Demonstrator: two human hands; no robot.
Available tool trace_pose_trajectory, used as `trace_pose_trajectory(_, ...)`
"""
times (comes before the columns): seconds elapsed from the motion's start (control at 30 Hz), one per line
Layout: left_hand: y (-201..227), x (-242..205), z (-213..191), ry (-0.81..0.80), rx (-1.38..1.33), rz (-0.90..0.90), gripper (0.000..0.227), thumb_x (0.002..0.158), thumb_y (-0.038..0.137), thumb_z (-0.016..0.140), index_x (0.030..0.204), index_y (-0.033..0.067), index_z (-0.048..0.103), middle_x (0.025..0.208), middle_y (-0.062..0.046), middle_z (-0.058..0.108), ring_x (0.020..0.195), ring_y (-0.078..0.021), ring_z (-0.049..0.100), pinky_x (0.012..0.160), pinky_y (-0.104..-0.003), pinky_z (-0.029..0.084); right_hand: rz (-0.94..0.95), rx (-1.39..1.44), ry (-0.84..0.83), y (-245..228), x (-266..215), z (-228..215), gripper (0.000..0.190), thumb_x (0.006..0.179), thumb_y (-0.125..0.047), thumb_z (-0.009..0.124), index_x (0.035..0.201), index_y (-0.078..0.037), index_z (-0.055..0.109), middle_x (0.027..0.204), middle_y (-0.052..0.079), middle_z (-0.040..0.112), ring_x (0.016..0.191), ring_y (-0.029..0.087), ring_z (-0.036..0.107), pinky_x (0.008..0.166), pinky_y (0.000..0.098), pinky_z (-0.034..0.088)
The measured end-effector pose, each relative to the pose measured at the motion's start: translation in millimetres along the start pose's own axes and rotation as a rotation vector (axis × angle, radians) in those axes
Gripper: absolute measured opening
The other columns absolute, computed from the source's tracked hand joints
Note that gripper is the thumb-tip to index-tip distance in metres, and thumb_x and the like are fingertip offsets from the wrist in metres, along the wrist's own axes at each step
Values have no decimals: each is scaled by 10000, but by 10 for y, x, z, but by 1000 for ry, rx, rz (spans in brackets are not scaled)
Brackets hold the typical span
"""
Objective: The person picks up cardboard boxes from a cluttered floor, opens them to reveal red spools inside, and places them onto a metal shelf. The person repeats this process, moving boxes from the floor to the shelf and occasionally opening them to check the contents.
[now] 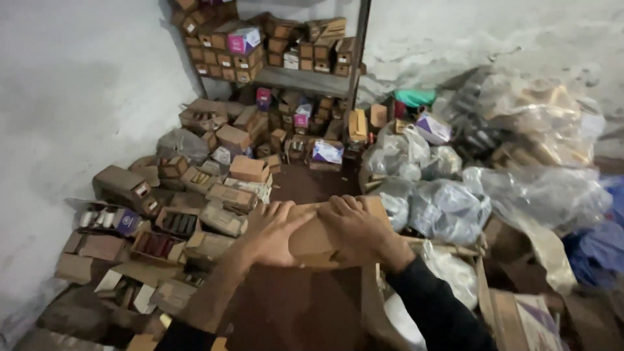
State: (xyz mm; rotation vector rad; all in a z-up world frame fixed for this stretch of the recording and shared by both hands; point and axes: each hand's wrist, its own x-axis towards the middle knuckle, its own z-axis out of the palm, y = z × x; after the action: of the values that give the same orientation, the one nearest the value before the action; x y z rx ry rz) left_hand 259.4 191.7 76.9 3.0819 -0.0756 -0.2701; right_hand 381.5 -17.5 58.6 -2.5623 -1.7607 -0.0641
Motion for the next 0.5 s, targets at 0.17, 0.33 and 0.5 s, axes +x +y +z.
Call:
trace_pose_trajectory(0.17,-521,635,-71,-3,-56,-34,1013,678,607,803,1560,370,364,1516,-138,364,1416,-370,348,1140,-528,303,-2,25,-117,425,739,-134,1075,608,-544,867,1520,-295,357,1456,133,375,1405,389,323,1161,559,224)
trace_pose_trajectory(0.33,-1246,1416,-210,-62,-88,-26,1059,668,588,819,1584,392,325,1537,-124,315,1457,-360,252,1170,-535,255,17,3,-192,851,1581,-257,1082,655,-560,865,1557,-293,332,1496,144,347,1431,401,297,1169,558,226)
trace_pose_trajectory(0.5,-2033,2076,-470,-41,-43,5,912,748,575,775,1538,346,383,1531,-133,310,1426,-356,288,1198,-519,211,53,-41,-199,1305,2602,-149,1083,659,-630,806,1548,-202,359,1569,167,288,1472,402,278,1197,581,208)
